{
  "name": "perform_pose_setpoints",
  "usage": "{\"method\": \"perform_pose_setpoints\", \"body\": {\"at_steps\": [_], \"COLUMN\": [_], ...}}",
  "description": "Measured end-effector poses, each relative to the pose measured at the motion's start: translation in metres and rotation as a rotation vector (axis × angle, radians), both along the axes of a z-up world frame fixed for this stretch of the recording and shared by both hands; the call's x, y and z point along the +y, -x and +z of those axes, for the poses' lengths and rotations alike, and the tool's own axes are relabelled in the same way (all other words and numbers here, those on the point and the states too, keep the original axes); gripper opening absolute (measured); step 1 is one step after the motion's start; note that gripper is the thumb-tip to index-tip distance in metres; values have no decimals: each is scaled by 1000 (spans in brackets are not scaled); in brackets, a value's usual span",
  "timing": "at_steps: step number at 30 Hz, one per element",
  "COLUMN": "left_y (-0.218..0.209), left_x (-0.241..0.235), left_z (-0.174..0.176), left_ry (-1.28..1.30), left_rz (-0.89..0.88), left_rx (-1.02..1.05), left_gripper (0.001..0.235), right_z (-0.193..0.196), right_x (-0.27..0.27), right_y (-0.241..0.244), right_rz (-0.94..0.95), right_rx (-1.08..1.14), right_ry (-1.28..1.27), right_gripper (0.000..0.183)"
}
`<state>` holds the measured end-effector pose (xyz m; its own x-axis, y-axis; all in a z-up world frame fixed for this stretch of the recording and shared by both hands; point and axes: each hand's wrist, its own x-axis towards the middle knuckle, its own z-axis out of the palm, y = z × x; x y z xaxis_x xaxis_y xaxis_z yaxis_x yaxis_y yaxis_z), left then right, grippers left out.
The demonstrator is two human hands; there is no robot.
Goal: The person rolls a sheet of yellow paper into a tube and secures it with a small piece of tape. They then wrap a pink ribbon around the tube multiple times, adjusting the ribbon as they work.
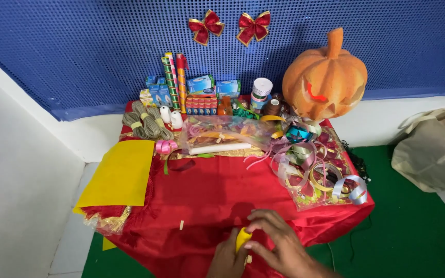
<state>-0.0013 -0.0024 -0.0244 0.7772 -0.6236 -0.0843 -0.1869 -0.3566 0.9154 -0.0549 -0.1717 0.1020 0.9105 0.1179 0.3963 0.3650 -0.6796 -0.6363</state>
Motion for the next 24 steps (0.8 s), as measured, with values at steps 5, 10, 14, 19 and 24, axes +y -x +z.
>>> {"method": "perform_pose_setpoints", "body": {"at_steps": [5, 10, 14, 19, 24], "left_y": [4, 6, 5, 1, 4], "left_x": [-8, -15, -16, -5, 3], "left_z": [-62, -92, -85, -36, -18], "left_ry": [11, 15, 9, 80, 497], "left_rz": [123, 223, 256, 136, -101], "left_rx": [-284, -552, -580, -342, 287], "left_gripper": [49, 59, 35, 35, 57], "right_z": [-13, -21, -22, -14, -1], "right_x": [11, 15, 13, 7, -13], "right_y": [-1, 0, 0, -2, -10], "right_rz": [-36, -55, -59, -82, 261], "right_rx": [-117, -144, -159, -147, 7], "right_ry": [-2, -38, -9, -101, -319], "right_gripper": [20, 15, 17, 16, 21]}}
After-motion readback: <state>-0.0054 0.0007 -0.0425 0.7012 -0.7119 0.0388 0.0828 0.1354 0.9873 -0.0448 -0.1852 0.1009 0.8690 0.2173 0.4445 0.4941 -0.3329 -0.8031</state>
